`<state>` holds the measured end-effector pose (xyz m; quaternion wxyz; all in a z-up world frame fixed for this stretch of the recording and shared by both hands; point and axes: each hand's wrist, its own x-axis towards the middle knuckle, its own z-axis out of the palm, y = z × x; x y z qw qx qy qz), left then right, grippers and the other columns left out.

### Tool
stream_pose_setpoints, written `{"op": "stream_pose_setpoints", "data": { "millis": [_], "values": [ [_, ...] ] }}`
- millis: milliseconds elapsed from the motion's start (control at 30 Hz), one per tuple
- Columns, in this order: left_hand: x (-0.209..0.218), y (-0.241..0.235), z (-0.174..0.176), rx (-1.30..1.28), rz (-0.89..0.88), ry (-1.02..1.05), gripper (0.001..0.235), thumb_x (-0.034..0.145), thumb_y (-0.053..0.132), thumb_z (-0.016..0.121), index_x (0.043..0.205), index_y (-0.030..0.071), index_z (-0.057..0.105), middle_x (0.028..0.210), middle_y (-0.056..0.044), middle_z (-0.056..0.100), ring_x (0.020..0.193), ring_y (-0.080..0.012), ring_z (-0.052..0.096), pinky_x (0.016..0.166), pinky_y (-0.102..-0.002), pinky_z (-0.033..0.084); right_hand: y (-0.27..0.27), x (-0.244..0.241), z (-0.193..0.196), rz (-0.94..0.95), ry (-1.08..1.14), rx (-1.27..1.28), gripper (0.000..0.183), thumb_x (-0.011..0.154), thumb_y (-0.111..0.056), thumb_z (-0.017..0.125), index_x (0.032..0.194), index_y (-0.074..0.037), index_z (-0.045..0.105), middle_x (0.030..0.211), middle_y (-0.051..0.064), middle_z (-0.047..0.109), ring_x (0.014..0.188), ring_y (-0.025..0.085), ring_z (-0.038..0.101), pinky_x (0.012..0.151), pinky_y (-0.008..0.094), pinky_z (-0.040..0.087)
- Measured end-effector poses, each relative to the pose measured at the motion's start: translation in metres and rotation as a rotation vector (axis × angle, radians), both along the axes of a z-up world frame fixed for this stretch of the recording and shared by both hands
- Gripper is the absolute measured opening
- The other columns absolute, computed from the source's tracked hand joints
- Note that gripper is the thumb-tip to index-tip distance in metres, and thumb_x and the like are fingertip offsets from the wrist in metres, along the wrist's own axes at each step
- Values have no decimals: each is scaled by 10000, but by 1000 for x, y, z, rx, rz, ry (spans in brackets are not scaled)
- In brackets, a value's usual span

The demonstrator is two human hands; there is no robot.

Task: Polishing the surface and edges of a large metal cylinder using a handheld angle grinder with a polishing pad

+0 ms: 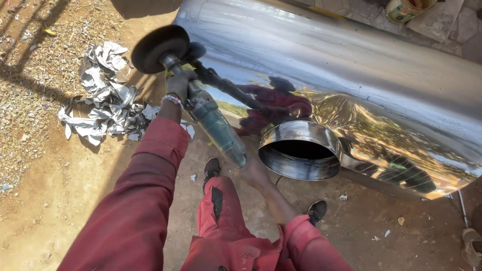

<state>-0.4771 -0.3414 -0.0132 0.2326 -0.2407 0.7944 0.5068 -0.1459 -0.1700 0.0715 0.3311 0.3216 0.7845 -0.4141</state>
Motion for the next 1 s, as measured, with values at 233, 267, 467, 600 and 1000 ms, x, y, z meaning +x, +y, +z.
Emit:
{"op": "stream_pose_setpoints", "data": {
  "millis": [233, 267, 467, 600, 1000],
  "values": [
    [-2, 18, 32, -144, -156, -86, 909, 861, 533, 968, 1607, 39, 810, 1736, -163, 733, 1712, -310, 619, 1416, -507, 515, 26, 12, -21, 22, 90, -89, 714, 1013, -364, 808, 1650, -54, 722, 1445, 305, 852, 1431, 595, 788, 1191, 764, 652],
    [18, 39, 43, -140, -178, -80, 909, 861, 533, 968, 1607, 39, 810, 1736, -163, 733, 1712, -310, 619, 1416, -507, 515, 44, 33, -35, 0, 94, -83, 714, 1013, -364, 808, 1650, -54, 722, 1445, 305, 852, 1431, 595, 788, 1191, 764, 652],
    [136, 180, 23, 22, -71, -42, 833, 821, 441, 1043, 1517, 30, 840, 1494, -182, 851, 1597, -343, 739, 1312, -523, 590, 143, 201, -112, -59, 97, -77, 784, 915, -589, 964, 1592, -234, 795, 1411, 120, 927, 1359, 434, 867, 1124, 663, 705],
    [233, 316, 54, 84, -139, -128, 795, 806, 367, 963, 1514, 55, 780, 1409, -159, 849, 1364, -335, 763, 1167, -517, 602, 198, 308, -84, -273, 5, -46, 650, 864, -380, 868, 1471, -160, 803, 1205, 160, 905, 1155, 383, 818, 1006, 556, 609],
    [540, 687, 80, 89, -837, -231, 414, 756, 286, 885, 1091, 45, 909, 1177, -157, 929, 1070, -351, 878, 842, -512, 679, 335, 566, -67, -894, -373, 103, 557, 904, -366, 855, 1326, -2, 843, 1257, 315, 895, 1091, 517, 834, 945, 610, 582]
  ]
}}
